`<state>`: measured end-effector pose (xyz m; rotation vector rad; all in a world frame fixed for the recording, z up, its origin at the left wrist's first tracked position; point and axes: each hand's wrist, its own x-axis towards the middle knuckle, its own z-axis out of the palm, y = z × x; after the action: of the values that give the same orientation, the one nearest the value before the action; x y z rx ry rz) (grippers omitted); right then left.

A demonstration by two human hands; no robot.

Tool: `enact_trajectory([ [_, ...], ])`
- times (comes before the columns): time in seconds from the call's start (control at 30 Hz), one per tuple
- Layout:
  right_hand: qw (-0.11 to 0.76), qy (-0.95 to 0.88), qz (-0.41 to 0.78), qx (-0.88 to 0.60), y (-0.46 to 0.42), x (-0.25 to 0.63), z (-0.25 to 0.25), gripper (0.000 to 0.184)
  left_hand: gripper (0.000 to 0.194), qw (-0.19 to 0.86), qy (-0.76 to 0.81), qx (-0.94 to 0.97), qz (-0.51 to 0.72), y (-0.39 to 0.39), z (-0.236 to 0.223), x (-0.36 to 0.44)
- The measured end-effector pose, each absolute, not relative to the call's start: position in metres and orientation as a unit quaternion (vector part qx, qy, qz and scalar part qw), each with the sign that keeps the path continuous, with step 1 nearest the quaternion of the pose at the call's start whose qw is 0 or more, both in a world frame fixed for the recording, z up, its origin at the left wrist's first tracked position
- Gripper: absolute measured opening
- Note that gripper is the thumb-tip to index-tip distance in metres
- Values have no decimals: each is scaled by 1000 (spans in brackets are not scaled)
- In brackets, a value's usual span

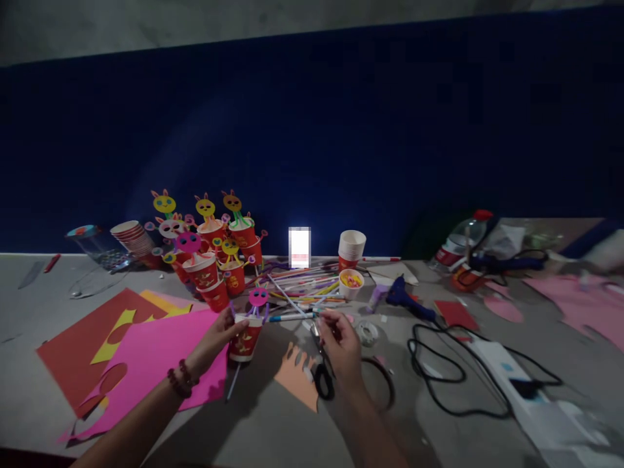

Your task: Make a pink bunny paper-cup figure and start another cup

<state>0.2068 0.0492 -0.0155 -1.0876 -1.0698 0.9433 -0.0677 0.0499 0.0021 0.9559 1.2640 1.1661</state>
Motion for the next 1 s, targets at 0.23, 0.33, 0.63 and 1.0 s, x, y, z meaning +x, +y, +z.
enact_trajectory([
  [0.23,672,-424,322,-514,51,235,4,35,76,528,571,391,493,52,-11,-74],
  [0.33,640,-466,298,-534,38,249,9,41,81,512,584,399,487,47,-15,-78],
  [0.63,342,-743,133,-560,-9,272,-8,24,95,418,620,502,435,36,-23,-75],
  [1.0,241,-821,57,-515,-25,277,-33,22,91,350,629,558,413,22,-15,-90],
])
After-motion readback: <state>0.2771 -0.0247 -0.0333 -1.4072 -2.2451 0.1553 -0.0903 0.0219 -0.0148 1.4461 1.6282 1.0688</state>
